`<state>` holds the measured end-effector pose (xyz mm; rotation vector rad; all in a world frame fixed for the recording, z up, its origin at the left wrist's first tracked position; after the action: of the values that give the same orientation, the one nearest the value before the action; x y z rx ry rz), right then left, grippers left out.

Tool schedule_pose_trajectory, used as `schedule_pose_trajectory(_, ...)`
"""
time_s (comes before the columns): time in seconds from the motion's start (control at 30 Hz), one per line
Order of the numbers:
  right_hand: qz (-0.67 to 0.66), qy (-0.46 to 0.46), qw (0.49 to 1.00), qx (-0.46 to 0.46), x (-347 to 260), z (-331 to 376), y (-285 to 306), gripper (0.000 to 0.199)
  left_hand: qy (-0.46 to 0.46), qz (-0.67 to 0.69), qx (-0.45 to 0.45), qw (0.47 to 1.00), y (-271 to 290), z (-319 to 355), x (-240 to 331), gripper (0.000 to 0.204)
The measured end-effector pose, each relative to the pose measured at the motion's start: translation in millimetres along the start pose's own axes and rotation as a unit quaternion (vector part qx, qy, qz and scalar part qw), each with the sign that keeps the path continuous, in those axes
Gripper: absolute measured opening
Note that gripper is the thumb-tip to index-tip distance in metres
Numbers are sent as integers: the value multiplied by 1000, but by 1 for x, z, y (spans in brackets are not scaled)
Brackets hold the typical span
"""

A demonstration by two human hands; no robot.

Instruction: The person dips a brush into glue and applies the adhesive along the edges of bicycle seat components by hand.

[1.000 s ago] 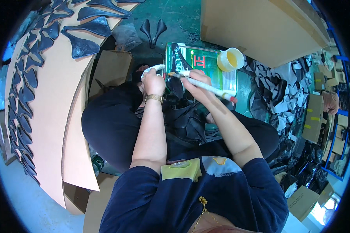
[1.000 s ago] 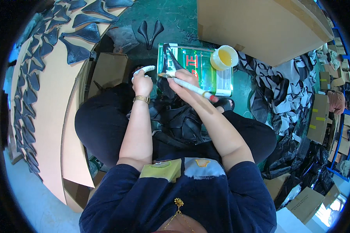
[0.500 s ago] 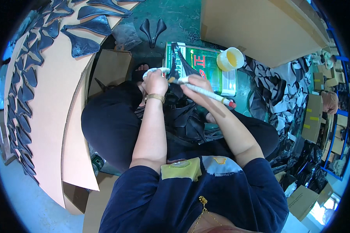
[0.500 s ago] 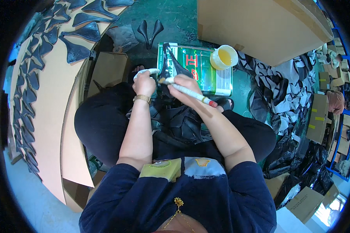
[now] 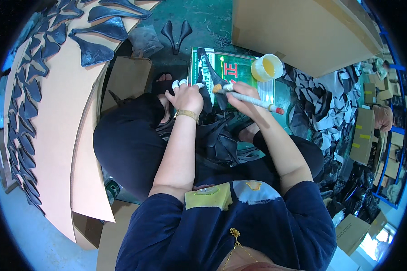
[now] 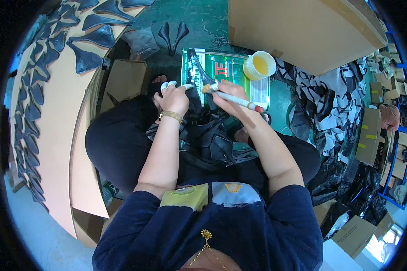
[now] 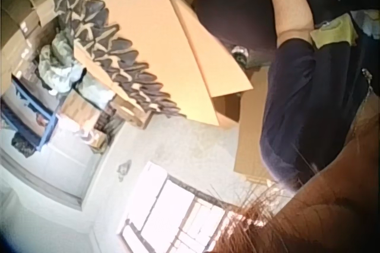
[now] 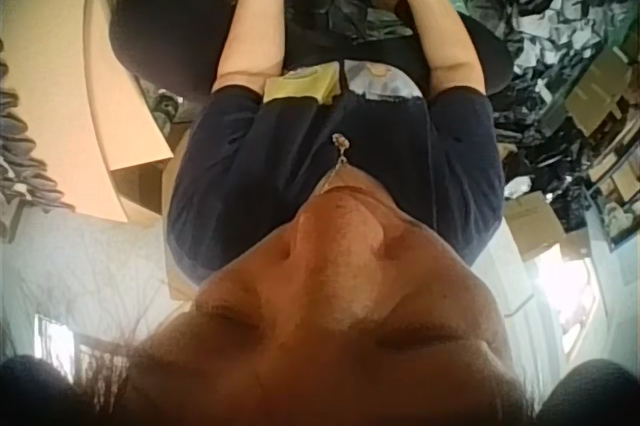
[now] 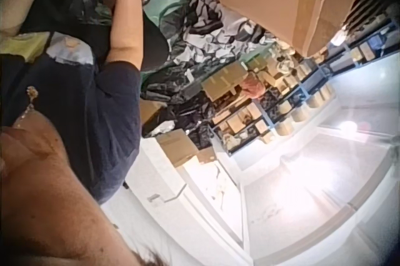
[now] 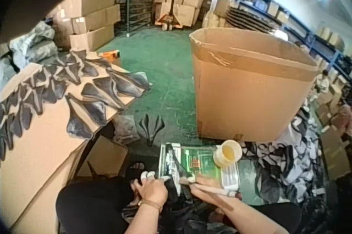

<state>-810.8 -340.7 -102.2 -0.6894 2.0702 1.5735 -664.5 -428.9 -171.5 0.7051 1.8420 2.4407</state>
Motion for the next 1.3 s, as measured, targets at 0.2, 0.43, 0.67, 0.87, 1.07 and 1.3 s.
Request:
schedule_pose_trajectory(0.2, -52, -40, 987, -145, -2, 23, -12, 12, -2, -18, -24, 1000, -3, 1, -3, 31)
schedule_pose_trajectory(0.43, -47, -202, 973, -106, 38, -8, -4, 21, -2, -5, -22, 1000, -3, 2, 1, 31)
schedule_pose_trajectory(0.67, 10, 8, 1000, 29, 25, -44, 0, 11, 7, -7, -30, 1000, -3, 2, 1, 31)
schedule_pose_trajectory(0.87, -7, 72, 997, -16, 16, -19, -8, 17, 6, 16, -36, 999, 0, 2, 1, 31)
schedule_pose_trajectory(1.07, -33, -26, 999, -7, 15, -5, 15, 13, 4, 15, -46, 999, -1, 3, 2, 33)
schedule_pose_trajectory(1.3, 44, 46, 998, -1, 13, 40, 18, 16, 1, -1, -48, 999, -7, 2, 3, 34)
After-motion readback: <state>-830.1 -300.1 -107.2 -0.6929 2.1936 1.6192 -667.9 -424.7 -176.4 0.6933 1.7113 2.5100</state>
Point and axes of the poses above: each hand's wrist, its own z-axis away from the middle knuckle, its own y-axis out of the back of the hand, x = y × z, the point moved 8 cm from there along -z, towards the middle knuckle, and after that the axes turned 4 degrees about y, right-handed, at the moved point
